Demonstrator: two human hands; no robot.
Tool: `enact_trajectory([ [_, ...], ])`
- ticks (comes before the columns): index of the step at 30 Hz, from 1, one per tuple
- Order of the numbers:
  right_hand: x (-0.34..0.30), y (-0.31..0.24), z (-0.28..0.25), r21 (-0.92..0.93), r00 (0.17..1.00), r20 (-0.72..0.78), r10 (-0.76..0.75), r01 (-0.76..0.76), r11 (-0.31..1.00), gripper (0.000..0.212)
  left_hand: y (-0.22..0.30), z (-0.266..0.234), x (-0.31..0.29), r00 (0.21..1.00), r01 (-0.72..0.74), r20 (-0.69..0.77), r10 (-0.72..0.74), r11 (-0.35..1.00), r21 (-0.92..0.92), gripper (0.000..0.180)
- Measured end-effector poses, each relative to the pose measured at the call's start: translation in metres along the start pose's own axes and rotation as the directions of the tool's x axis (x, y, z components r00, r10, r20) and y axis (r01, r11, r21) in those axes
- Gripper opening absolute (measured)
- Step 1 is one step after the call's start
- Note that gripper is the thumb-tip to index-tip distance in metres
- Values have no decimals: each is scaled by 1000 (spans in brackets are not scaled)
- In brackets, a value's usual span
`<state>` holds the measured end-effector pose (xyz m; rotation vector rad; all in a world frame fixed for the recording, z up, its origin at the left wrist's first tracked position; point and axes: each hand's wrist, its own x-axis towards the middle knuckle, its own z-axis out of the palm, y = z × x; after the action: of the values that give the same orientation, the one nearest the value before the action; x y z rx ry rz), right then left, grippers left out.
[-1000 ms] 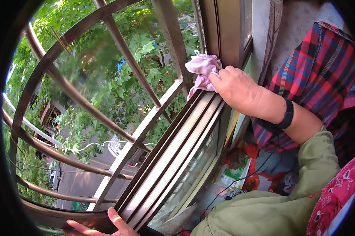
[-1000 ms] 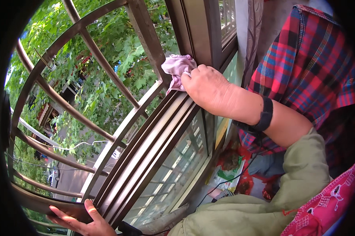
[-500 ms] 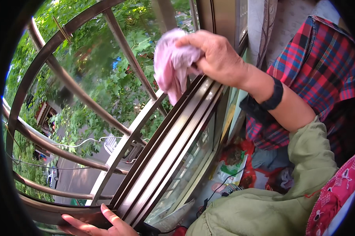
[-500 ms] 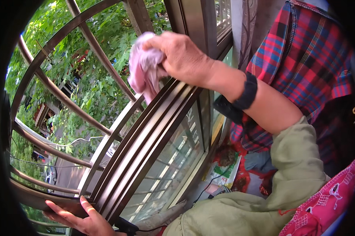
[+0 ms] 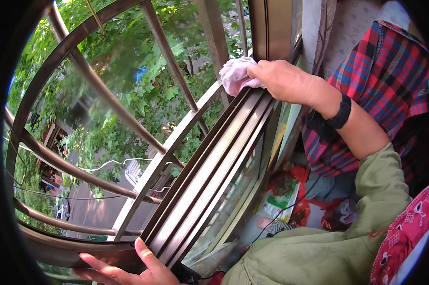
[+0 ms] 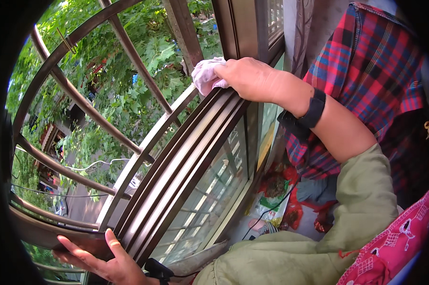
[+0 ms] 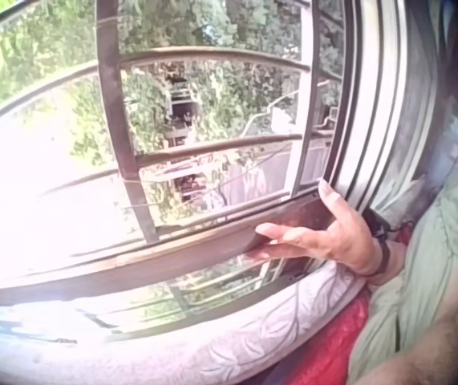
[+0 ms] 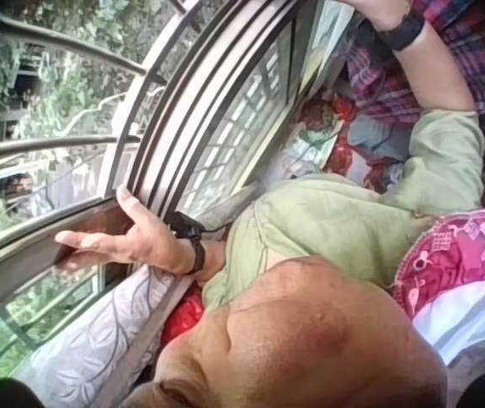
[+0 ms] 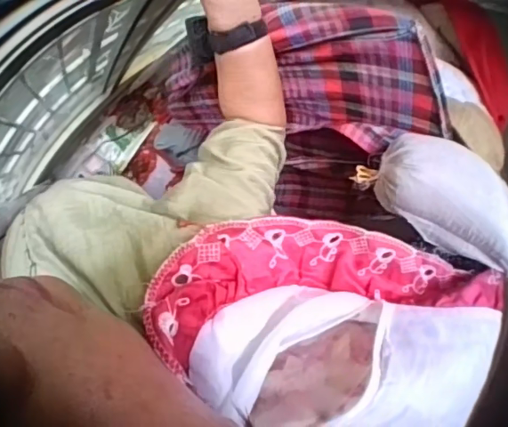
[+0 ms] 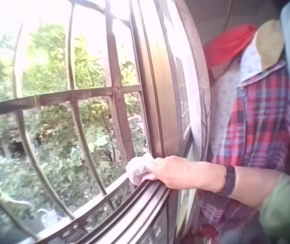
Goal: Cleaning the window pane and its metal frame using a cloth.
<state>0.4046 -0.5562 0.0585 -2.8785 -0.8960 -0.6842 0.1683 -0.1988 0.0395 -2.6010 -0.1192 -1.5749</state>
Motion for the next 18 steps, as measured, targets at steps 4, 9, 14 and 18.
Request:
enact_trajectory([
  [4, -5, 5, 9, 60, 1000, -14, 22, -21, 998, 27, 2, -2, 0, 999, 40, 19, -40, 999, -13, 103],
  [9, -6, 6, 15, 151, 992, -123, 36, -17, 988, 27, 0, 0, -2, 999, 33, -25, -34, 998, -53, 102],
  [14, -4, 4, 10, 216, 994, -95, 51, -29, 976, 33, 11, 6, -1, 976, 189, -102, -191, 982, -25, 88],
  [18, 0, -5, -6, 542, 988, -73, 135, -74, 837, 28, 7, 8, -2, 979, 184, -97, -182, 983, 13, 88],
])
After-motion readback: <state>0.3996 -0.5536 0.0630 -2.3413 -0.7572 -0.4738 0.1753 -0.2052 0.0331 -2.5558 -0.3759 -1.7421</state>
